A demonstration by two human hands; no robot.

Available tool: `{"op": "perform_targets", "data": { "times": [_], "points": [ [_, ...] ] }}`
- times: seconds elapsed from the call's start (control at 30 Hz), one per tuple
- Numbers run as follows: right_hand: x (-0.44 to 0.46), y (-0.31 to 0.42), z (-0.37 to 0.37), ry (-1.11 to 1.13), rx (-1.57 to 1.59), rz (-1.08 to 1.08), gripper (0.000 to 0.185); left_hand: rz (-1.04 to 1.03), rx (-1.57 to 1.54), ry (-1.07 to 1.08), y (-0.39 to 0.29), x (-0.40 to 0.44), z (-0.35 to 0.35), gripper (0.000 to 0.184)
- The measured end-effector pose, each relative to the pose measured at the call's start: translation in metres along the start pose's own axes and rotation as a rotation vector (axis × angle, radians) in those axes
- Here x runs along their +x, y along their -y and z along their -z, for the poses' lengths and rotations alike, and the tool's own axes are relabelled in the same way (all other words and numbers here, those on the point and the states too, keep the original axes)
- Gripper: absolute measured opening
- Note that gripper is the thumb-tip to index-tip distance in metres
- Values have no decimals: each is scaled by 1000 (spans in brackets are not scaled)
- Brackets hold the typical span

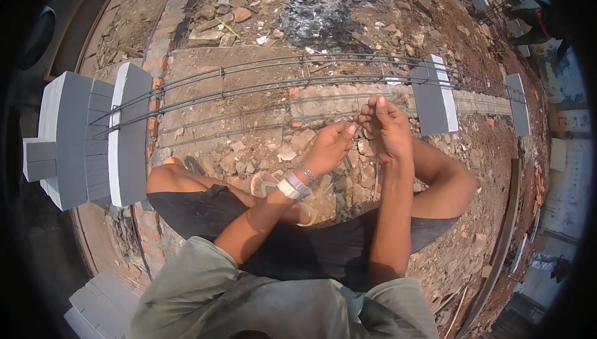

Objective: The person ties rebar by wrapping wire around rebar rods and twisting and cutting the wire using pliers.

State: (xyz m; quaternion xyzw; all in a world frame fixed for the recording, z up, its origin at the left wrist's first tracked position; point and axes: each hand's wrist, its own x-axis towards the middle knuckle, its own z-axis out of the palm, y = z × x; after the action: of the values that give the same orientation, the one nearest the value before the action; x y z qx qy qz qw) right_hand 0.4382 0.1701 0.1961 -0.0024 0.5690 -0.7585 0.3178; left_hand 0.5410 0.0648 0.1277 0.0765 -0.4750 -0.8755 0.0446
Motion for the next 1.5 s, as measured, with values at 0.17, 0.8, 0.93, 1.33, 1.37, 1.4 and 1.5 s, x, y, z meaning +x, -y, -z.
{"op": "perform_targets", "data": {
  "times": [0.17, 0.8, 0.93, 1.33, 1.37, 1.4, 1.5],
  "points": [
    [16, 8, 6, -66, 5, 142, 36, -220, 178, -99, 31, 3, 4, 34],
    [3, -46, -82, 445, -173, -172, 37, -138, 700, -346, -95, -31, 95, 46],
    [5, -64, -110, 366, -195, -149, 38, 108, 1405, -480, -145, -28, 189, 57],
    [-2, -93, -132, 333, -491, -6, 29, 505, 1635, -134, -119, 4, 335, 77],
    [-1, -95, -132, 343, -464, 2, 28, 491, 1599, -96, -116, 5, 343, 75],
    [1, -100, -131, 355, -437, 8, 28, 462, 1549, -125, -115, 5, 345, 71],
    [17, -126, -121, 359, -494, -4, 28, 415, 1436, -153, -115, 2, 341, 66]
  ]
}}
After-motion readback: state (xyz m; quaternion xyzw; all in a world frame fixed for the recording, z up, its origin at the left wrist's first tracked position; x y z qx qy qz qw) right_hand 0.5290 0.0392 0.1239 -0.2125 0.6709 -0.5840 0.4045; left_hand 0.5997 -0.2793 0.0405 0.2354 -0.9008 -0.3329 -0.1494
